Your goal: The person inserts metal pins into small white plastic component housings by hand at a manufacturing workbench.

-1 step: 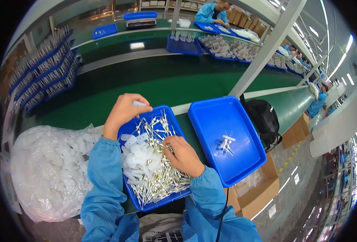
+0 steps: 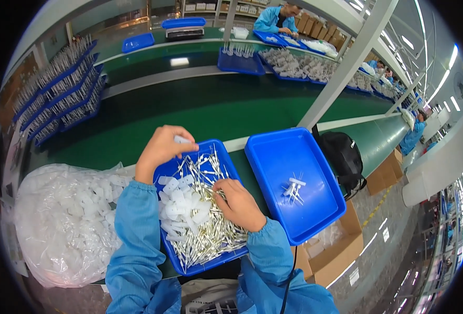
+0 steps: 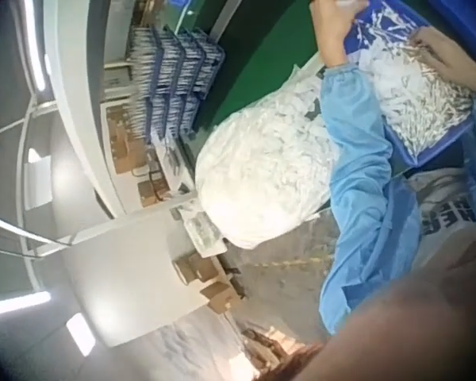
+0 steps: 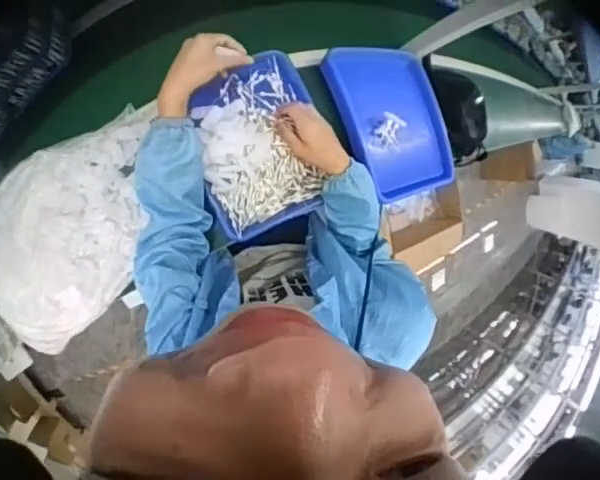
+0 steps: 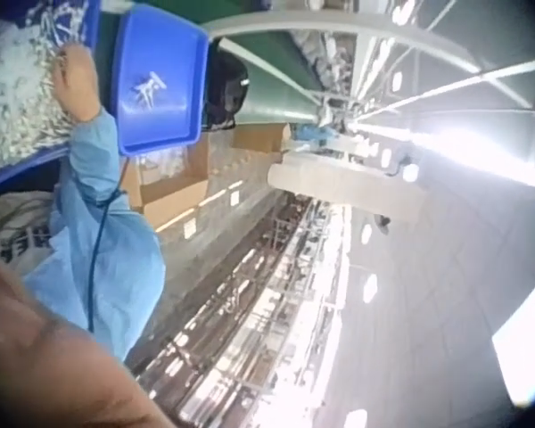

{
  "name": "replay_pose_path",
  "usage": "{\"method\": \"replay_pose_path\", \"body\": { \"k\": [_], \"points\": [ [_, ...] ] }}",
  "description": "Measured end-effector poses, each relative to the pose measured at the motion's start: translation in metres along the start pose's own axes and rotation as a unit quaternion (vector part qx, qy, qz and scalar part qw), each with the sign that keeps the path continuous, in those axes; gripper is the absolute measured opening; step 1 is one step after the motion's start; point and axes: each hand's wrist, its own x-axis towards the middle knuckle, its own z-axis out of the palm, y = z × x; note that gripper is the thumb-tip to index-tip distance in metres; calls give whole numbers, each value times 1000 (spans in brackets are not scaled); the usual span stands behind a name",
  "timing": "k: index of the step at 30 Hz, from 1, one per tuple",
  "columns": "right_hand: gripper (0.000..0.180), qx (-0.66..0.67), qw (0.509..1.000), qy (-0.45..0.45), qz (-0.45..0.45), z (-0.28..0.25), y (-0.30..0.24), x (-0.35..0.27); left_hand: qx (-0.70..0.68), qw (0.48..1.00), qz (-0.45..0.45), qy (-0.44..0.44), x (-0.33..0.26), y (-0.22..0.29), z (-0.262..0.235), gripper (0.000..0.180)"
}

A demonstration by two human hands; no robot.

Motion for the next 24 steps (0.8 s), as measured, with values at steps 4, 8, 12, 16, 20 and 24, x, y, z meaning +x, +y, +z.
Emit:
{"method": "replay_pose_path", "body": {
  "k": [4,8,12,16,20,24],
  "points": [
    [13,6,1000,13,-9,2,6,-4,90,993,-24,-72,-10,4,0,21],
    [11,19,1000,8,-10,-2,5,-7,102,986,-37,-125,-16,13,17,20],
    [10,42,999,-20,14,-1,6,-2,265,959,96,-30,-32,24,38,13],
    [15,45,998,6,46,-2,3,3,276,946,168,-14,-69,68,54,10],
    [28,206,975,31,73,9,23,-15,237,949,168,-125,-132,99,43,14],
    [13,89,991,-72,63,2,-32,6,295,945,123,-68,-178,67,27,11]
  ]
}}
